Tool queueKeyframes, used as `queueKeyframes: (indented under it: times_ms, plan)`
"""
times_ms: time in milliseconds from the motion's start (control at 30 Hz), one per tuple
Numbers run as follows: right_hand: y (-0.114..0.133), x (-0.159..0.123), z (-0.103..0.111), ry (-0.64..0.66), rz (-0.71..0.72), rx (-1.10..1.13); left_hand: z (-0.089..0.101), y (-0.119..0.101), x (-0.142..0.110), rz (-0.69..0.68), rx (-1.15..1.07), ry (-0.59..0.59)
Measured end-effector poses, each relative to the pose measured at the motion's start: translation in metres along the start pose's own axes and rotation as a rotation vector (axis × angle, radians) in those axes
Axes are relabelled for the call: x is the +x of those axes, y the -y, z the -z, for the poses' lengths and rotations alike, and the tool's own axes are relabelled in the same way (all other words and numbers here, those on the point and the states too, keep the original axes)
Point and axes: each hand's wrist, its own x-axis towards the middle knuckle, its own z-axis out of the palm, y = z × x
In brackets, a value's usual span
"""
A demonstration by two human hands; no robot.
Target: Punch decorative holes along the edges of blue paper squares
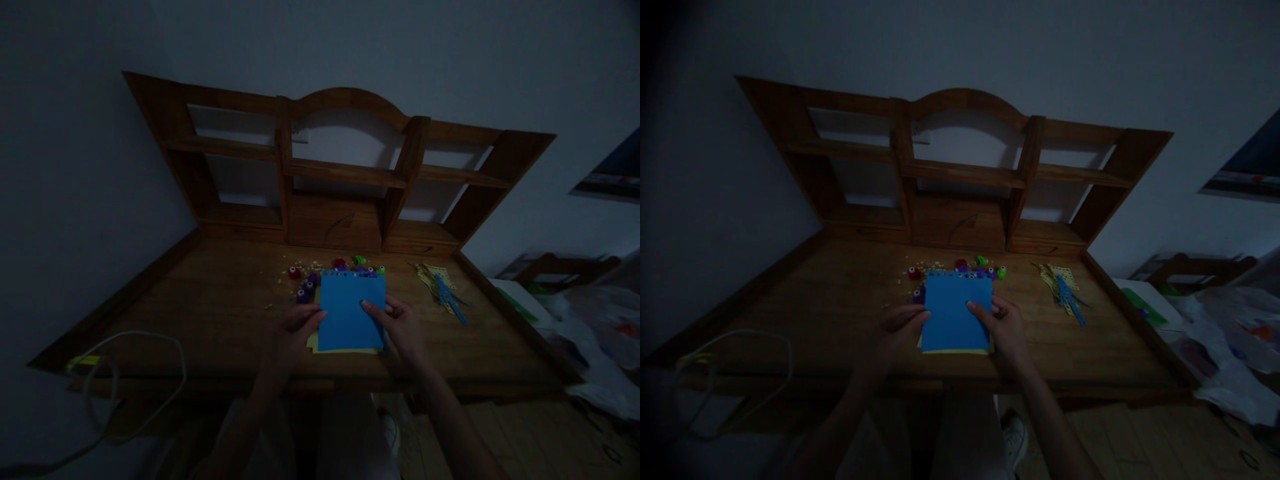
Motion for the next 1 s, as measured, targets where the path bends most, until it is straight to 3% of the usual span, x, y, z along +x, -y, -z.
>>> queueKeyframes:
  times_ms: [333,733,1000]
  plan:
    - [0.001,-0.01,0.002,-0.006,0.059,-0.091,0.002,-0.007,-0.001,-0.07,0.061,-0.005]
    - [0.002,-0.014,0.004,-0.011,0.054,-0.122,0.002,-0.004,-0.004,-0.057,0.101,0.019]
    - [-0.001,-0.018,0.006,0.016,0.03,-0.158,0.003,-0.002,-0.007,-0.181,0.153,-0.133]
